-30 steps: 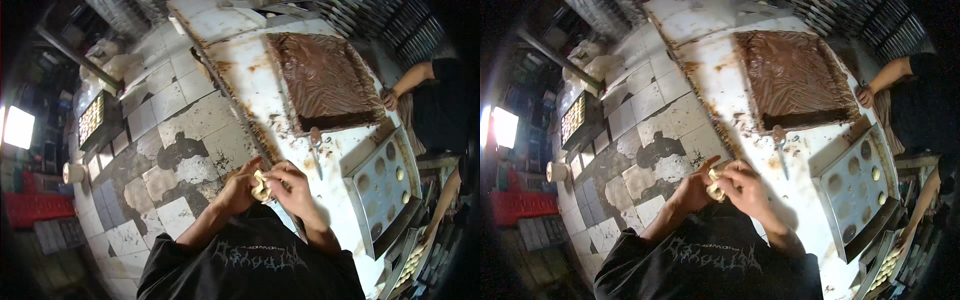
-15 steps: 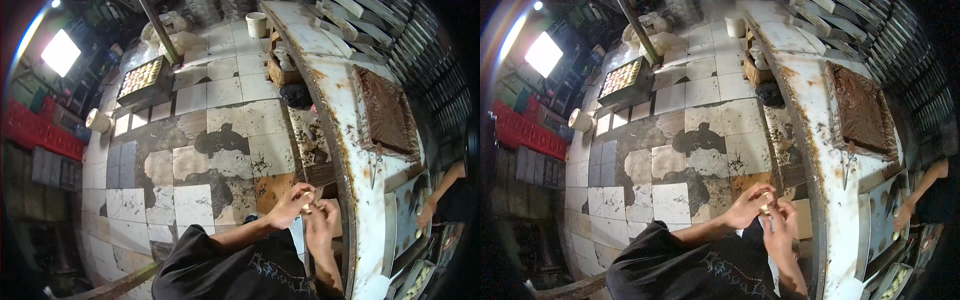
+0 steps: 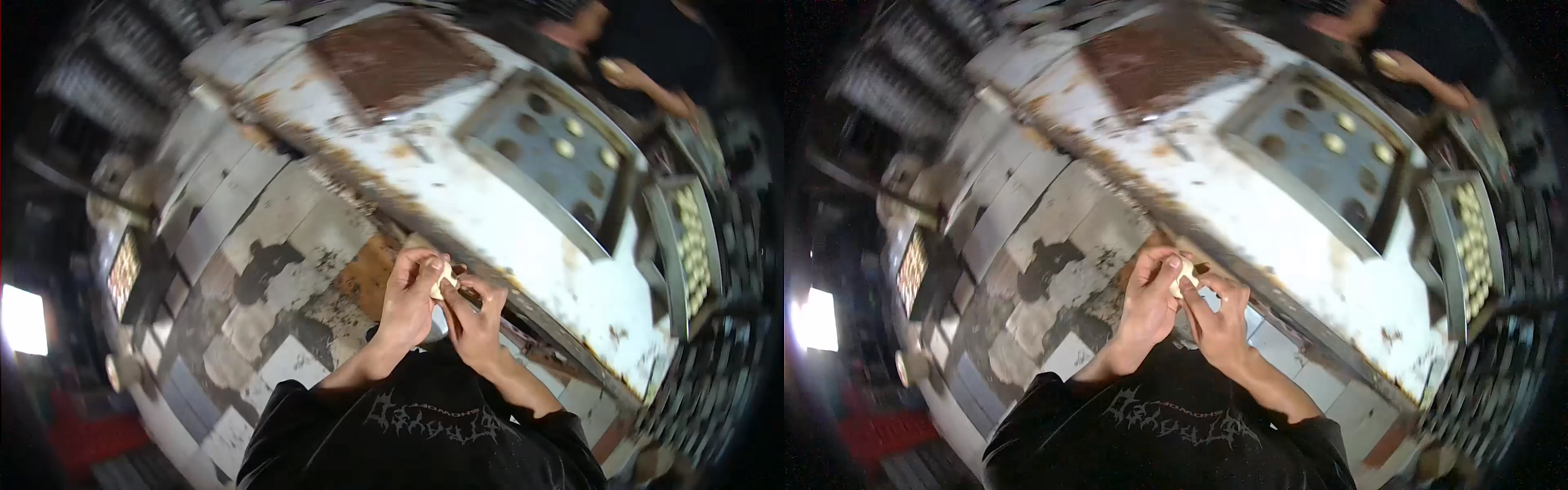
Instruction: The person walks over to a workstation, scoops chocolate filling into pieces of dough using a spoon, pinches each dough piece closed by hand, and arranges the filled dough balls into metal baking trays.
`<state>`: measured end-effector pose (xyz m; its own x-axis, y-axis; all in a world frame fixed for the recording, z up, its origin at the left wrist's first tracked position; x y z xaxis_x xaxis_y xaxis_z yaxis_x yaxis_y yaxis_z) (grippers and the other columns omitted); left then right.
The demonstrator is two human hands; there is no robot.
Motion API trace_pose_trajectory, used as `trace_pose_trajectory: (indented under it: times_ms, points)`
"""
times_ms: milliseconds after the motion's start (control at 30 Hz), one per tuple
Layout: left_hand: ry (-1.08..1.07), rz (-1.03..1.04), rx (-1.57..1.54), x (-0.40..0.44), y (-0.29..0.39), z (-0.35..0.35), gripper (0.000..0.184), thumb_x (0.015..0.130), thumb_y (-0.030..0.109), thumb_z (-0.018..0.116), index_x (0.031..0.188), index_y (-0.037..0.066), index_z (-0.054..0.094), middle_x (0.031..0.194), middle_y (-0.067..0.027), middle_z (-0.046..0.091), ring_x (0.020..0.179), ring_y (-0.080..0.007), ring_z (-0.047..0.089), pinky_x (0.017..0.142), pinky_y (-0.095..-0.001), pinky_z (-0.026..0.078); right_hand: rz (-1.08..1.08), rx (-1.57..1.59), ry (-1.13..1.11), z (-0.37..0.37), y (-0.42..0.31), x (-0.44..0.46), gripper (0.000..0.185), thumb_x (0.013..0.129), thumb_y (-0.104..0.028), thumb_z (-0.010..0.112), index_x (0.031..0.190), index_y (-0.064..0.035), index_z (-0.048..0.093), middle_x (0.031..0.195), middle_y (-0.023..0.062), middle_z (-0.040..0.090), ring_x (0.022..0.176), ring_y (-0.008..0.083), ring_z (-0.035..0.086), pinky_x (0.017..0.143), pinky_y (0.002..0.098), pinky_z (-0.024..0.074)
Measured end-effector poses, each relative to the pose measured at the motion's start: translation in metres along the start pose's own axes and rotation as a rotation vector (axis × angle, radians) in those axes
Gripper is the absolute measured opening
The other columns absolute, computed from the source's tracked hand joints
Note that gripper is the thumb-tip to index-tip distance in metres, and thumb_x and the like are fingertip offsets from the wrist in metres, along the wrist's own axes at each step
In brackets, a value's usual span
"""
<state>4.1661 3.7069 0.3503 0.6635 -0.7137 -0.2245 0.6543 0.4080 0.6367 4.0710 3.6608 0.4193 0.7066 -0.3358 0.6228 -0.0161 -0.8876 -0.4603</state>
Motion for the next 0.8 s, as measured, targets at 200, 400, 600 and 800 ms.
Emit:
trace_pose_trajectory:
  times_ms: [200,400,600,800]
  points:
    - [-0.697,0.069,0.607,0.016,-0.132,0.161,0.015,0.084,-0.003,0.052,0.095,0.003,0.061,0.119,-0.0126,0.053,0.108,-0.0233,0.053,0.088,-0.0338,0.044,0.866,1.050,0.264,-0.126,0.179,-0.089,0.012,0.087,0.003,0.055,0.089,-0.0026,0.045,0.089,0.0077,0.057,0.078,0.0116,0.055,0.069,0.0236,0.0478]
    - [-1.059,0.541,1.404,0.053,-0.250,0.213,0.023,0.078,-0.003,0.055,0.097,0.006,0.065,0.123,-0.0104,0.053,0.119,-0.0312,0.045,0.104,-0.0419,0.030,1.000,0.224,0.547,-0.176,0.310,-0.170,0.010,0.091,-0.006,0.047,0.088,0.0012,0.055,0.089,0.0128,0.061,0.082,0.0219,0.060,0.076,0.0326,0.0468]
    - [-0.710,0.195,1.281,0.087,-0.170,0.152,0.020,0.079,-0.008,0.053,0.096,0.000,0.061,0.104,-0.0146,0.061,0.099,-0.0279,0.059,0.086,-0.0325,0.046,0.594,-0.029,0.021,-0.096,0.259,-0.130,0.014,0.081,-0.007,0.053,0.090,0.0007,0.060,0.086,0.0166,0.061,0.085,0.0325,0.057,0.081,0.0398,0.0441]
    - [-0.743,0.103,1.256,0.120,-0.129,0.118,0.018,0.083,-0.002,0.053,0.099,0.000,0.060,0.103,-0.0133,0.063,0.098,-0.0254,0.060,0.085,-0.0312,0.045,0.807,-0.471,0.125,-0.155,0.295,-0.116,0.018,0.082,-0.015,0.057,0.073,-0.0001,0.058,0.076,0.0161,0.053,0.078,0.0328,0.047,0.070,0.0427,0.0375]
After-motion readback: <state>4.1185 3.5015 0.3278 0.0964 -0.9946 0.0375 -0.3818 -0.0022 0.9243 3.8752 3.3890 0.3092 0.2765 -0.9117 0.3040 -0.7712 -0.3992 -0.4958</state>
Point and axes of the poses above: each hand's wrist, its own x-axis towards the middle knuckle, its own z-axis out of the palm, y = z × x, the point moved 7 cm from there along x, towards the middle knuckle
